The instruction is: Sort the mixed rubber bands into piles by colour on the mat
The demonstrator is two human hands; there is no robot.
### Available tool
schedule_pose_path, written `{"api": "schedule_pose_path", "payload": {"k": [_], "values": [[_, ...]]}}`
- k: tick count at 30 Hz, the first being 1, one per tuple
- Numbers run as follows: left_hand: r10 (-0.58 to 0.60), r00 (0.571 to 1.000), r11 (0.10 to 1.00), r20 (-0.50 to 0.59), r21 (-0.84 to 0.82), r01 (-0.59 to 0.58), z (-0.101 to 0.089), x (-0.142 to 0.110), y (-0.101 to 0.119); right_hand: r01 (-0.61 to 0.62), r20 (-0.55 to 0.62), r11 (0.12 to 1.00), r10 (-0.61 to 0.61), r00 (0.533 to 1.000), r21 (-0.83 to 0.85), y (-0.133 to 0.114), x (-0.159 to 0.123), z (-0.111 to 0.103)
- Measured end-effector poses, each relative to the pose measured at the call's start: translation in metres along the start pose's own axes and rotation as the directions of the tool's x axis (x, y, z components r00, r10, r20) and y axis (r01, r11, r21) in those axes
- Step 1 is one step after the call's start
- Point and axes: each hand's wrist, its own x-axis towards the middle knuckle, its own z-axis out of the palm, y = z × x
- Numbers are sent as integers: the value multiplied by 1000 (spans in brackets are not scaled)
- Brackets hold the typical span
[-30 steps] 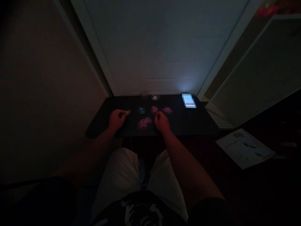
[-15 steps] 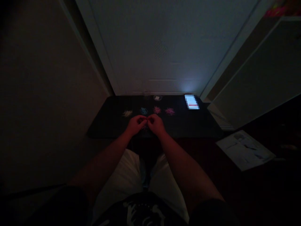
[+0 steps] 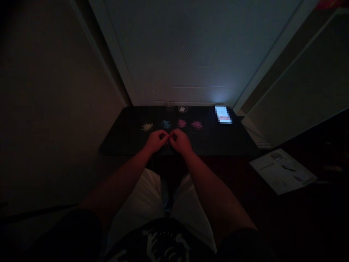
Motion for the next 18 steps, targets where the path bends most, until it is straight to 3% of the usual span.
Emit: {"api": "schedule_pose_path", "payload": {"k": [6, 18], "values": [[-10, 999, 1000, -34, -22, 10, 1, 0, 0, 41, -37, 999, -42, 998, -17, -1, 1, -2], [-58, 995, 998, -80, -44, 55, 1, 1, -1, -63, -69, 998, 62, 996, -5, -1, 2, -2]]}}
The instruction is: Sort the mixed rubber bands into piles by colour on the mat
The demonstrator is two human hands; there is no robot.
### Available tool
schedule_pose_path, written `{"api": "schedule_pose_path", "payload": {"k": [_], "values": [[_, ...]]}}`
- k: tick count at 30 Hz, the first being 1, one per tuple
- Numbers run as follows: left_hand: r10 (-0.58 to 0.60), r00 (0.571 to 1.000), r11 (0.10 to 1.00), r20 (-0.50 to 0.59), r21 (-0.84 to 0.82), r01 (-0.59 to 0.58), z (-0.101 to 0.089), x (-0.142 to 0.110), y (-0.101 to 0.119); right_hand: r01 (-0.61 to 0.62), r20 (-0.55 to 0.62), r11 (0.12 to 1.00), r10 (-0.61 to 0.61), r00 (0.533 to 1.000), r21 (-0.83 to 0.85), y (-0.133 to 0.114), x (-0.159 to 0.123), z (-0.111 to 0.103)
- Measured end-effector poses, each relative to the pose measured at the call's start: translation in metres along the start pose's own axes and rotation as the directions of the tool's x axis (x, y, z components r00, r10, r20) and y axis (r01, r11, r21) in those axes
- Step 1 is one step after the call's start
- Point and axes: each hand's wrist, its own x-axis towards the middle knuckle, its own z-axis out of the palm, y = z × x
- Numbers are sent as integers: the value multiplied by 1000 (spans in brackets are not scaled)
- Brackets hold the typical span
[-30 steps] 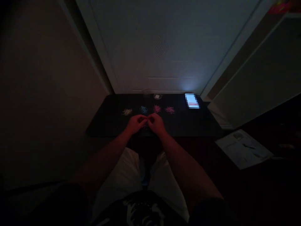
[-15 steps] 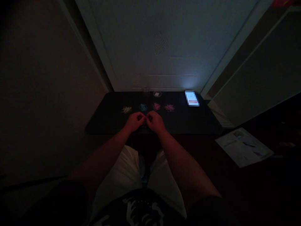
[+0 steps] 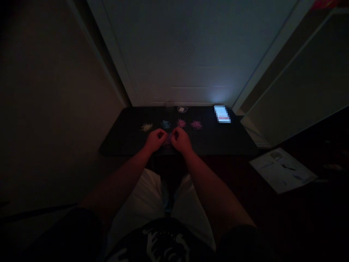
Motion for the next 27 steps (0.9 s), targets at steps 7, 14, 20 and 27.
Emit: {"api": "schedule_pose_path", "payload": {"k": [7, 14, 20, 27], "values": [[16, 1000, 1000, 23, -14, -16, 1, 0, -2, 64, 43, 997, -66, 997, 39, 4, 0, 2], [22, 1000, 1000, 21, -12, -21, 0, 0, 0, 44, 31, 999, -44, 999, -11, 4, 1, 1], [-4, 1000, 1000, 17, -8, 4, 0, 0, 1, 39, 16, 999, -38, 999, -31, 2, 1, 0], [43, 999, 996, 23, -73, -41, -1, -2, 3, 49, 16, 998, -49, 999, -25, 3, 1, 2]]}}
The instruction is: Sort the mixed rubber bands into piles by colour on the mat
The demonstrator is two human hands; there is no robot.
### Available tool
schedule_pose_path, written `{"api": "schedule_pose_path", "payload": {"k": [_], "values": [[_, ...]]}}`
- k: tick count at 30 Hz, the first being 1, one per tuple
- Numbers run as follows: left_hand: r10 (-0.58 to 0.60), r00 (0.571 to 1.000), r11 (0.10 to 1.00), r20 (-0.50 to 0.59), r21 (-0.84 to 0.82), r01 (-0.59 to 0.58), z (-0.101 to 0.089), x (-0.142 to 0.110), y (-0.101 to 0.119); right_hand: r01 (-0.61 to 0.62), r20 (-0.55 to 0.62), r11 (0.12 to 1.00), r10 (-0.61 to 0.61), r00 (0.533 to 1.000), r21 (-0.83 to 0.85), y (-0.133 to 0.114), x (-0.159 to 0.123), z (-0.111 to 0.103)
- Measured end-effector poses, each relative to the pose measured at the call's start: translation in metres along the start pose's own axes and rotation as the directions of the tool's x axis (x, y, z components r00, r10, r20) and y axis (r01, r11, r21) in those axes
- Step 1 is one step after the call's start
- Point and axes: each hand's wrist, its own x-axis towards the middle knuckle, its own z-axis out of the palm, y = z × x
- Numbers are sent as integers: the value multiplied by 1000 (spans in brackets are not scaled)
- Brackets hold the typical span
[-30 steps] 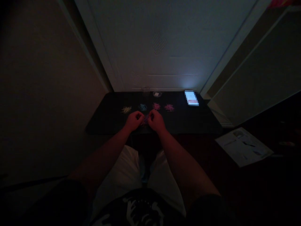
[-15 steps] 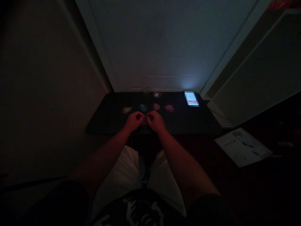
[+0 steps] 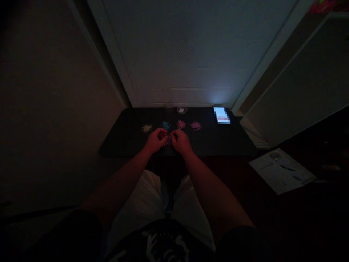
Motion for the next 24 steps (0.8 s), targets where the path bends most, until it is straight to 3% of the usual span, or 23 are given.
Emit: {"api": "schedule_pose_path", "payload": {"k": [5, 20, 24], "values": [[27, 998, 999, 56, -21, -26, 0, -2, 4, 3, 10, 1000, -3, 1000, 8, 2, 0, 1], [63, 996, 998, 66, -5, -63, -2, -2, 3, -6, 16, 1000, 7, 1000, -15, 2, 1, 1], [26, 998, 999, 57, 26, -28, -2, -2, 2, -6, 11, 1000, 6, 1000, -8, -1, 1, 0]]}}
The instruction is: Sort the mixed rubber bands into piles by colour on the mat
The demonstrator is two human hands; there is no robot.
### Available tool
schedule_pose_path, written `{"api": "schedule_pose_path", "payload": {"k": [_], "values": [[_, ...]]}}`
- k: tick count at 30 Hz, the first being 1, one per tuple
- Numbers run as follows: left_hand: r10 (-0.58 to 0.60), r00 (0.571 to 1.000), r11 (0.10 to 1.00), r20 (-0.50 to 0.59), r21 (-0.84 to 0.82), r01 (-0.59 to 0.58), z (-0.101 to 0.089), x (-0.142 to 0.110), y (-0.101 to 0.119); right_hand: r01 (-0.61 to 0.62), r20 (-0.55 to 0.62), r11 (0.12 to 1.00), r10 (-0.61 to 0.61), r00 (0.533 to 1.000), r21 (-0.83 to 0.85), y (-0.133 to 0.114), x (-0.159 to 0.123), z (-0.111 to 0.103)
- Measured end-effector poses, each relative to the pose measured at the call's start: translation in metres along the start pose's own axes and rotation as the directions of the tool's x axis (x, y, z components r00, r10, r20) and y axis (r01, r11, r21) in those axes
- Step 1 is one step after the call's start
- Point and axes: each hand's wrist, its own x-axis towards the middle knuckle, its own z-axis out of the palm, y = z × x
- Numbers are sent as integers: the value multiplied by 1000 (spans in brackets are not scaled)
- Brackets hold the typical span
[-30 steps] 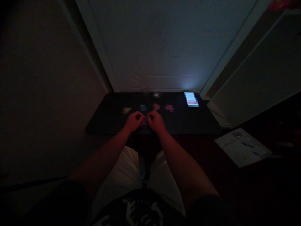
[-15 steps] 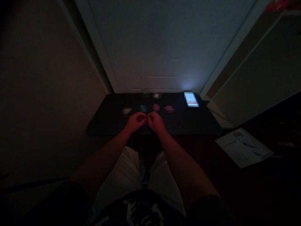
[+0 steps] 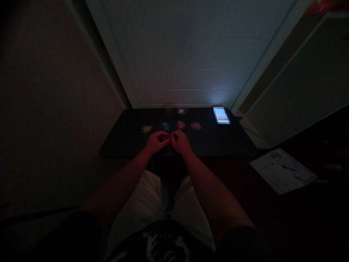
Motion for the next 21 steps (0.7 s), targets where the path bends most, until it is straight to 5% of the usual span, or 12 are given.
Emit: {"api": "schedule_pose_path", "payload": {"k": [21], "values": [[-55, 998, 998, -20, 6, 55, 0, 2, -4, -12, 15, 998, 11, 1000, 59, -2, -3, 0]]}}
